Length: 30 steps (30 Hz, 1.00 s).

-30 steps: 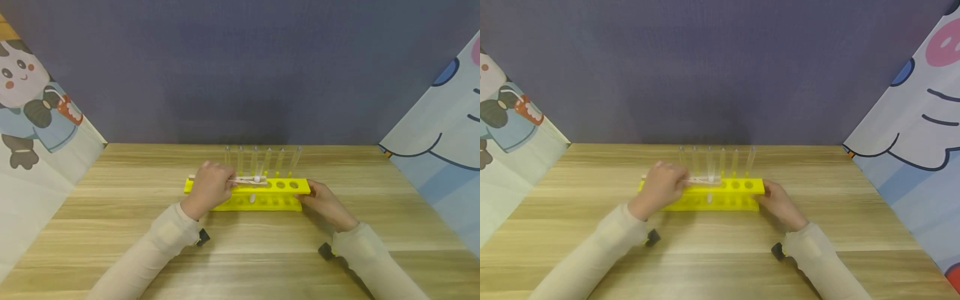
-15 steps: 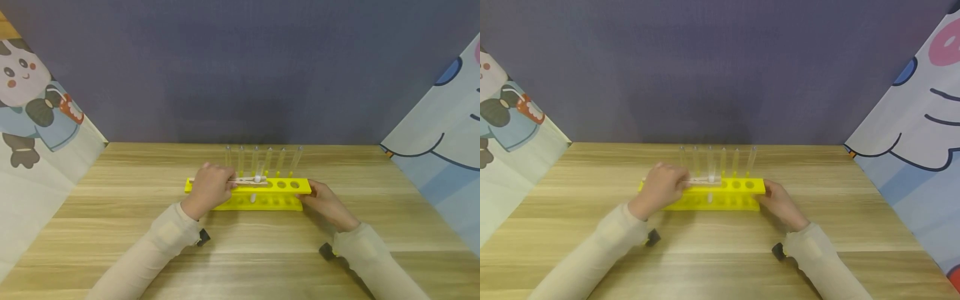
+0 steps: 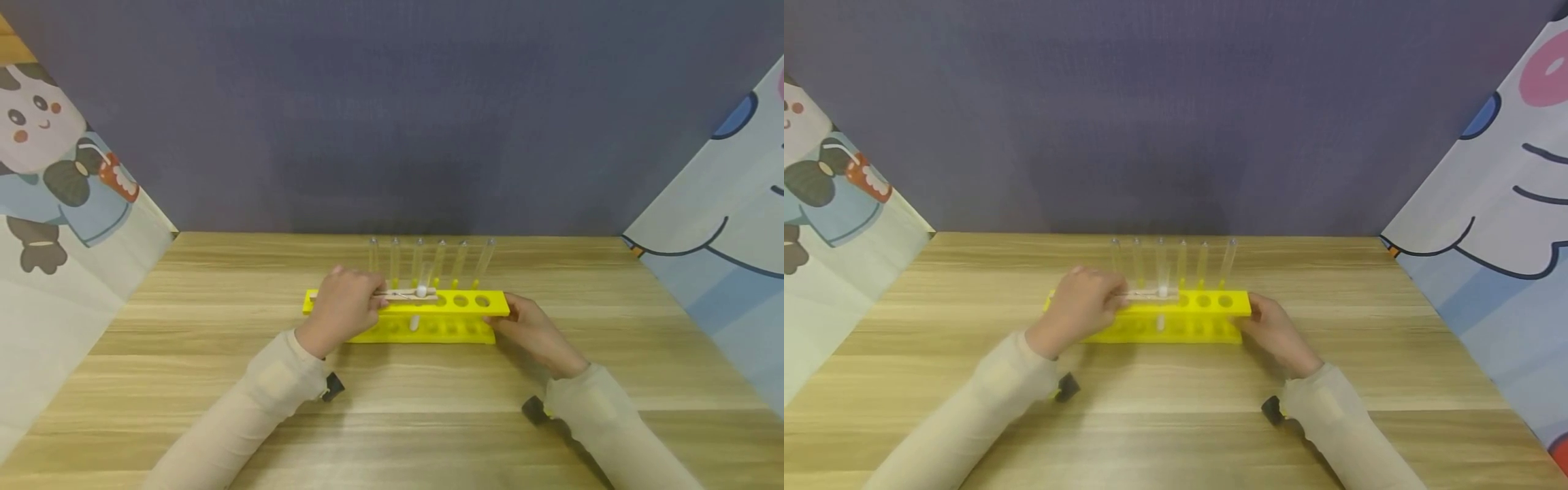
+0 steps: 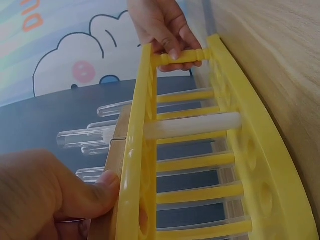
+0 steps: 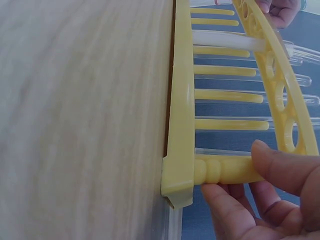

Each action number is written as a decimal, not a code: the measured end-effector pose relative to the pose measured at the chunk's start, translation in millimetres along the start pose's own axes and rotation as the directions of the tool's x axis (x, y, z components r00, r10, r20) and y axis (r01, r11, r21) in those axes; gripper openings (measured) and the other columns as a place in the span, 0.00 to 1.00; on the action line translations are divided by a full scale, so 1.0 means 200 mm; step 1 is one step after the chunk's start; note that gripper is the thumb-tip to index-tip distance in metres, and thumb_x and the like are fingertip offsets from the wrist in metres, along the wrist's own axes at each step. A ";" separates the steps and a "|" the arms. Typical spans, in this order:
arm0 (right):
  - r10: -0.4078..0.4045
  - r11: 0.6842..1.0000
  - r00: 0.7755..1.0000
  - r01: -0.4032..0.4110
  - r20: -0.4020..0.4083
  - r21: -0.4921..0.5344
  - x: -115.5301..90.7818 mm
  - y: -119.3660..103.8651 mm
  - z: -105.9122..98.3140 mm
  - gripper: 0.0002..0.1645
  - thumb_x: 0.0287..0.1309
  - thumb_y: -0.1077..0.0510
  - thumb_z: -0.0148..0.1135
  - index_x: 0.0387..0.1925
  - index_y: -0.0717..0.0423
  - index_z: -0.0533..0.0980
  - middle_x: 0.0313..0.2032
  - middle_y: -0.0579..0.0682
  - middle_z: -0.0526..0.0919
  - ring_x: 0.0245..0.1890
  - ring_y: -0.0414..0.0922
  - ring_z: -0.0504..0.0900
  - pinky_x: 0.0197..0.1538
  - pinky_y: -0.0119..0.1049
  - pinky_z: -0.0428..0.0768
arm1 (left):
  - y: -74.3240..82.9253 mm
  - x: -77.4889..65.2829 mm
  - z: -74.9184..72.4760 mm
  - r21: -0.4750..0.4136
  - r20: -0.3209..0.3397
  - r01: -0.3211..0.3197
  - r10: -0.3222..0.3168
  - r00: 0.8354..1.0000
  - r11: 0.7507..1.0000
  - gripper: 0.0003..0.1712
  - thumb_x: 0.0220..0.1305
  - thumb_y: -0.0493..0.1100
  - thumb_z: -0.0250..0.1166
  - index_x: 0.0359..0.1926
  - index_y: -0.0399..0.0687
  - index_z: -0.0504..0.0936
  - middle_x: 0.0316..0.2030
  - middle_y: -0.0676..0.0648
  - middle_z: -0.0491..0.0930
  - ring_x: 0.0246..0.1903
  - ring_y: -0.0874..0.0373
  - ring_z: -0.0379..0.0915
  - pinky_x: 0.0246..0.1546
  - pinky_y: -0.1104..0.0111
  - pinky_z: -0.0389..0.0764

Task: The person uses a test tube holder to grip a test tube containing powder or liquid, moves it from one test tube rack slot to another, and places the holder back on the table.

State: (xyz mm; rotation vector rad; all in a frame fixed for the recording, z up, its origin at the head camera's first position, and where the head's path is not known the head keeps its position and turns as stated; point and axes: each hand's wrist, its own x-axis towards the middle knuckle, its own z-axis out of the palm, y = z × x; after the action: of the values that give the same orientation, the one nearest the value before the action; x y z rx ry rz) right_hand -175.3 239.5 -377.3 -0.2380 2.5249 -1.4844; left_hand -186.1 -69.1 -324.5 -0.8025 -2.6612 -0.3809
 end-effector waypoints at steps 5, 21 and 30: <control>-0.012 1.000 1.000 0.012 -0.003 -0.008 0.00 -0.01 0.00 0.22 0.63 0.62 0.56 0.57 0.65 0.69 0.55 0.60 0.74 0.53 0.53 0.73 0.53 0.41 0.74 | 0.00 0.00 0.00 -0.017 -0.007 -0.005 0.005 1.000 1.000 0.08 0.52 0.39 0.70 0.23 0.51 0.78 0.18 0.56 0.77 0.16 0.63 0.63 0.28 0.68 0.61; -0.012 1.000 1.000 0.012 -0.002 0.009 -0.01 -0.01 0.00 0.24 0.63 0.62 0.56 0.58 0.67 0.68 0.56 0.62 0.73 0.54 0.53 0.73 0.53 0.38 0.74 | -0.01 0.00 -0.01 -0.025 -0.034 -0.016 0.016 0.999 1.000 0.05 0.52 0.39 0.70 0.26 0.50 0.81 0.23 0.54 0.80 0.20 0.61 0.71 0.24 0.67 0.73; -0.023 0.999 1.000 0.023 0.010 0.026 -0.01 0.00 0.00 0.23 0.63 0.61 0.56 0.58 0.66 0.68 0.56 0.61 0.74 0.53 0.52 0.73 0.54 0.39 0.73 | -0.01 0.00 -0.04 -0.016 -0.032 -0.005 0.004 0.999 1.000 0.02 0.55 0.40 0.69 0.29 0.50 0.83 0.25 0.53 0.82 0.20 0.61 0.72 0.18 0.71 0.70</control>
State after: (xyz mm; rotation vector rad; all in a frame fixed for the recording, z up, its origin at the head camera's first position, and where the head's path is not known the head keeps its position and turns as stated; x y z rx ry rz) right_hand -174.2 239.7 -376.4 -0.2706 2.5018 -1.5193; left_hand -184.0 -73.2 -317.6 -0.8007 -2.6299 -0.4114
